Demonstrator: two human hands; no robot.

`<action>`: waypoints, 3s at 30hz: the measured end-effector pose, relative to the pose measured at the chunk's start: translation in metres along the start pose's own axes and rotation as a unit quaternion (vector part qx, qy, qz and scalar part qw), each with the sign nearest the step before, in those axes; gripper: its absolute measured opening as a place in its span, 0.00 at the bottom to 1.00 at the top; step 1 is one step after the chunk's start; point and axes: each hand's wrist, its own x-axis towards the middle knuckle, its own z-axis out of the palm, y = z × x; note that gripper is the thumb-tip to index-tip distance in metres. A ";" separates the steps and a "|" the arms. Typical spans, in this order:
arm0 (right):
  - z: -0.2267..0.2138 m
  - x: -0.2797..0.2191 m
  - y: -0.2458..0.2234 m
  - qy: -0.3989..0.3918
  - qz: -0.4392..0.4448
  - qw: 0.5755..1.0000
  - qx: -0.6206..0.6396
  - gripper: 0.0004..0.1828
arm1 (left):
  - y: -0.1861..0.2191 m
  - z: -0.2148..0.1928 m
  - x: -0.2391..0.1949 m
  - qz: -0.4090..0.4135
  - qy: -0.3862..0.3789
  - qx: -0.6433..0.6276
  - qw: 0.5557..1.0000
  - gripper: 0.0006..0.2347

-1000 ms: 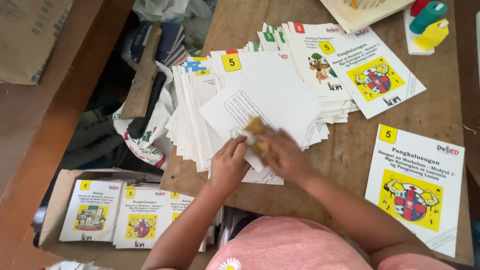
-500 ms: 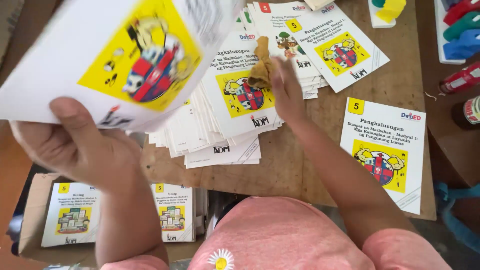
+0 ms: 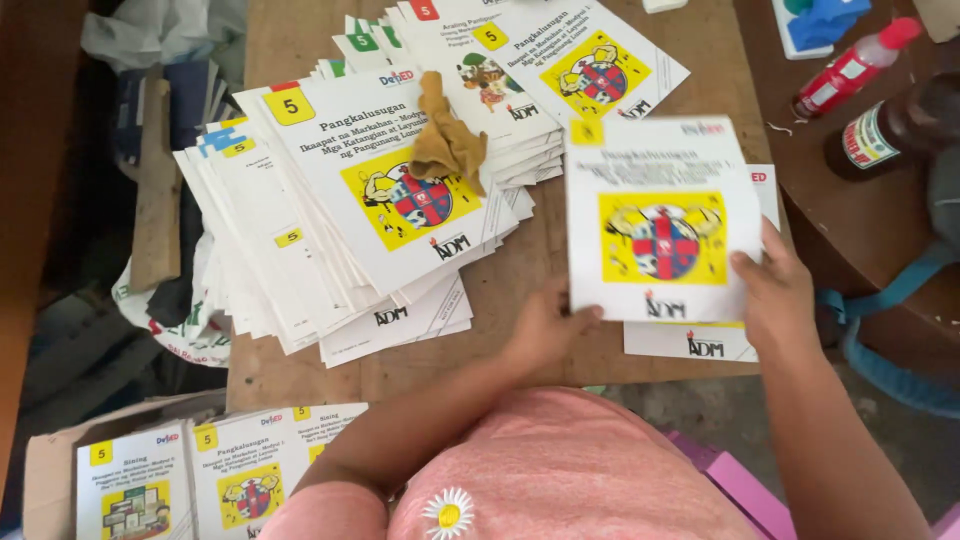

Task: The person wipes the covers of several small booklets with a yellow cloth, then stacks them and places them into a cardboard box. The person repeats this process for different sets of booklets.

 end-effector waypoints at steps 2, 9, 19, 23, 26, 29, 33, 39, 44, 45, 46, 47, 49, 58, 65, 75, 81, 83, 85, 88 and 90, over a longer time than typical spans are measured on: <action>-0.019 -0.016 -0.001 0.066 0.043 0.992 -0.094 0.32 | -0.011 0.012 0.007 0.009 -0.052 0.175 0.983 0.19; -0.082 -0.005 0.051 0.105 0.025 0.926 -0.362 0.31 | -0.012 0.011 0.021 0.016 -0.133 0.444 0.886 0.13; 0.100 0.055 0.012 -0.124 -0.396 0.845 -0.337 0.39 | 0.099 -0.163 -0.056 0.161 0.430 0.507 0.729 0.33; 0.250 0.106 0.011 -0.208 -0.470 0.808 -0.289 0.39 | 0.078 -0.186 -0.051 0.081 0.445 0.474 0.756 0.44; 0.343 0.114 0.017 -0.268 -0.276 0.862 -0.331 0.46 | 0.079 -0.196 -0.045 0.016 0.431 0.444 0.786 0.31; 0.399 0.068 0.032 -0.168 -0.489 0.796 -0.316 0.31 | 0.073 -0.212 -0.044 -0.020 0.412 0.394 0.821 0.25; 0.398 -0.005 -0.003 -0.361 -0.563 0.687 -0.285 0.22 | 0.057 -0.220 -0.055 -0.015 0.408 0.372 0.834 0.21; 0.439 0.128 -0.005 -0.287 -0.470 0.772 -0.318 0.13 | 0.074 -0.208 -0.068 0.030 0.393 0.338 0.854 0.22; 0.466 0.037 -0.015 -0.398 -0.478 0.735 -0.270 0.24 | 0.057 -0.214 -0.062 0.049 0.394 0.328 0.857 0.23; 0.462 0.031 -0.012 -0.411 -0.523 0.689 -0.288 0.23 | 0.051 -0.216 -0.062 0.052 0.401 0.328 0.854 0.22; 0.458 0.023 -0.008 -0.423 -0.566 0.639 -0.305 0.23 | 0.044 -0.217 -0.062 0.055 0.408 0.327 0.851 0.22; 0.460 0.050 -0.008 -0.423 -0.563 0.641 -0.305 0.23 | 0.052 -0.213 -0.064 0.053 0.406 0.327 0.852 0.22; 0.464 0.101 -0.008 -0.336 -0.333 0.819 -0.324 0.21 | 0.067 -0.205 -0.072 0.077 0.405 0.289 0.864 0.20; 0.355 -0.021 0.040 -0.389 -0.525 0.691 -0.309 0.31 | 0.063 -0.211 -0.071 0.068 0.415 0.271 0.866 0.21; 0.330 0.089 0.051 -0.180 -0.421 0.820 -0.344 0.22 | 0.068 -0.208 -0.078 0.086 0.396 0.225 0.886 0.22; 0.399 0.067 0.025 -0.272 -0.536 0.763 -0.240 0.08 | 0.054 -0.209 -0.082 0.098 0.404 0.160 0.895 0.23; 0.419 0.098 0.011 -0.149 -0.355 0.843 -0.375 0.15 | 0.042 -0.214 -0.068 0.117 0.406 0.067 0.904 0.20; 0.423 0.036 0.010 -0.170 -0.394 0.841 -0.329 0.14 | 0.032 -0.218 -0.065 0.117 0.413 0.055 0.902 0.19; 0.423 -0.019 0.019 -0.264 -0.604 0.709 -0.248 0.15 | 0.017 -0.228 -0.053 0.167 0.444 0.012 0.880 0.15; 0.386 -0.070 0.040 -0.286 -0.595 0.700 -0.273 0.25 | 0.025 -0.219 -0.055 0.216 0.487 -0.006 0.846 0.14; 0.355 -0.051 0.047 -0.312 -0.585 0.710 -0.236 0.16 | 0.039 -0.212 -0.067 0.208 0.475 -0.003 0.855 0.09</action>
